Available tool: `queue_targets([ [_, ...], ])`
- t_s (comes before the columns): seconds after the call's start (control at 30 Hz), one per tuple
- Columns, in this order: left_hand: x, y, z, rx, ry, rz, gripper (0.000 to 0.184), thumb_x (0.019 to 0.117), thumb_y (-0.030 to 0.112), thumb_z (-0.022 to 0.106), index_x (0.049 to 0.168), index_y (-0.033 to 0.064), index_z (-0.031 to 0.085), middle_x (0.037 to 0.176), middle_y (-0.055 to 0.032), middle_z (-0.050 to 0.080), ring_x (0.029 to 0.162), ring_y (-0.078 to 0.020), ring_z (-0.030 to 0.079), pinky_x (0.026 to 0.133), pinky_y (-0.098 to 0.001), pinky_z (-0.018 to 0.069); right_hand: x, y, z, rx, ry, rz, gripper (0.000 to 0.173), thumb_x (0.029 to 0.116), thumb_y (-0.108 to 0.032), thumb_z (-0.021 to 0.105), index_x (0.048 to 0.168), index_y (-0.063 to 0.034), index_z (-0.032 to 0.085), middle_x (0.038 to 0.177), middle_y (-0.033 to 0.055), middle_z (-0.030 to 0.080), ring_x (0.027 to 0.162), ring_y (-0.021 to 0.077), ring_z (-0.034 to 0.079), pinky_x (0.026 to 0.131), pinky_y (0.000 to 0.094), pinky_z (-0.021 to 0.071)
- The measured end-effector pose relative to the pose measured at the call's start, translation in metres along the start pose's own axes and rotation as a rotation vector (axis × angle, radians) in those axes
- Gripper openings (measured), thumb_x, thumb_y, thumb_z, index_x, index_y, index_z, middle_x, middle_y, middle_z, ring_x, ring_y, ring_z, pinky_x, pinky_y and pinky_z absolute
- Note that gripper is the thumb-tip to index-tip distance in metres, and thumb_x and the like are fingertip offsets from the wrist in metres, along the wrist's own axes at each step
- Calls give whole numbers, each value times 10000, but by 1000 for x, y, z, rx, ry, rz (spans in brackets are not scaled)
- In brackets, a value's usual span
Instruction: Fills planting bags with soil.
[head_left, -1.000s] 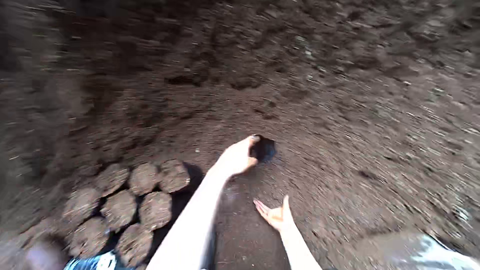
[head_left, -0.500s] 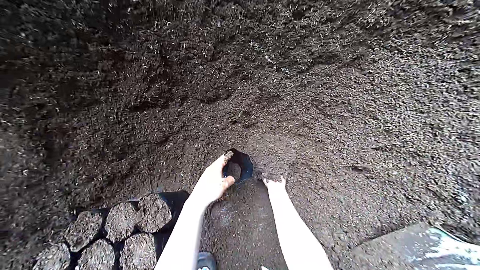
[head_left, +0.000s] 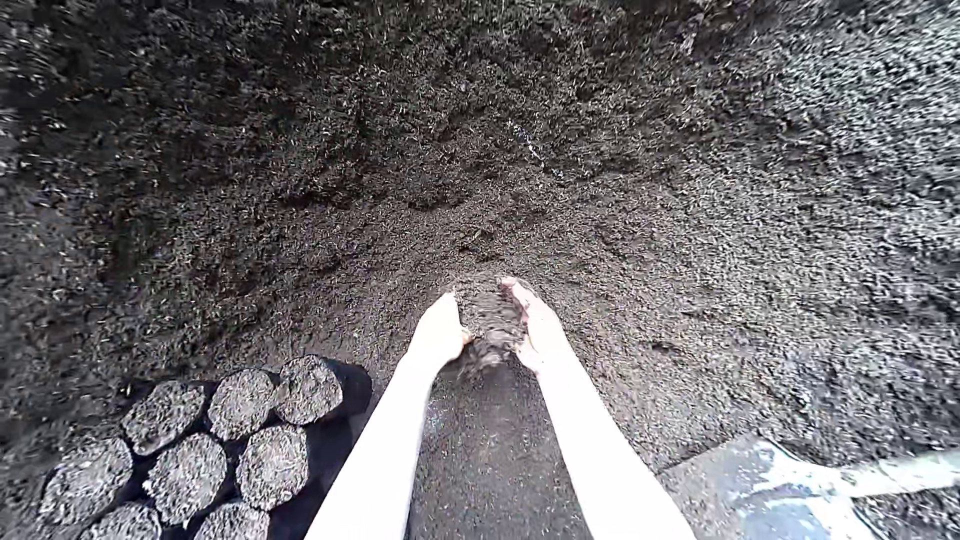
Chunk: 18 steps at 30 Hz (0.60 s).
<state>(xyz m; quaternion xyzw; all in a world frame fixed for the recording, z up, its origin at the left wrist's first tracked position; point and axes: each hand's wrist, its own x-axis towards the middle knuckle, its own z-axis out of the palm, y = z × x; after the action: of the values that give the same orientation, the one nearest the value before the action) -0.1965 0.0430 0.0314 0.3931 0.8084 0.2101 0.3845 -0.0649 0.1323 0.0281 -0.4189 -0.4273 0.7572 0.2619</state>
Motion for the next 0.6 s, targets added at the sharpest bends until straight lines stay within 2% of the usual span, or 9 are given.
queue_targets([
  [0.07,2,-6,-3,24,15,28,700,901,111,734,1512,-20,418,1441,-256,554,1352,-386,541,1128,-575,424,-3,-11,0,-187,-21,18,364,1104,-288,446,1425,-142,537,1344,83,602,1130,189,622,905,396,546],
  [0.13,4,-12,-7,18,20,66,731,893,110,757,1536,16,423,1520,-220,504,1401,-368,504,1162,-574,394,1,-10,-20,-223,-15,18,422,1107,-331,424,1486,-155,482,1501,96,511,1266,265,595,964,463,552],
  [0.23,4,-13,-14,55,12,65,734,906,87,725,1562,55,399,1527,-197,505,1406,-349,503,1160,-570,397,4,32,-94,-133,262,100,509,1118,-370,386,1540,-86,387,1514,143,516,1312,283,581,1020,464,522],
  [0.33,2,-9,-16,214,44,-6,596,978,211,644,1548,160,477,1642,-90,389,1453,-362,435,1118,-630,383,-4,102,-173,108,556,391,669,1087,-532,358,1551,-51,323,1494,231,478,1263,359,570,978,510,509],
  [0.37,1,-6,-13,266,83,-34,511,1004,272,613,1505,198,543,1674,-68,334,1470,-394,381,1088,-668,347,-4,119,-186,238,590,448,720,1072,-585,338,1563,-60,302,1517,245,443,1279,384,557,989,523,509],
  [0.43,0,-3,-5,337,164,-49,412,1028,393,581,1392,215,656,1693,-80,291,1540,-424,239,1142,-723,216,5,133,-192,433,618,432,786,1044,-655,321,1595,-99,251,1576,251,366,1332,421,518,1018,555,503],
  [0.5,0,-2,1,390,158,18,510,985,566,602,1310,189,712,1716,-126,211,1578,-448,85,1169,-767,65,27,135,-187,553,617,343,840,1021,-696,326,1628,-143,148,1634,249,253,1403,449,432,1044,614,470],
  [0.53,1,-1,2,422,121,65,556,939,614,643,1275,180,729,1727,-135,158,1581,-459,24,1165,-781,23,42,135,-184,614,611,290,866,1009,-714,331,1640,-174,85,1659,236,188,1445,455,368,1058,656,439],
  [0.6,1,3,6,486,32,141,450,929,510,718,1204,156,761,1738,-110,122,1581,-462,-31,1155,-797,-3,67,137,-175,723,594,209,915,973,-769,325,1648,-243,1,1699,183,101,1508,434,271,1081,714,390],
])
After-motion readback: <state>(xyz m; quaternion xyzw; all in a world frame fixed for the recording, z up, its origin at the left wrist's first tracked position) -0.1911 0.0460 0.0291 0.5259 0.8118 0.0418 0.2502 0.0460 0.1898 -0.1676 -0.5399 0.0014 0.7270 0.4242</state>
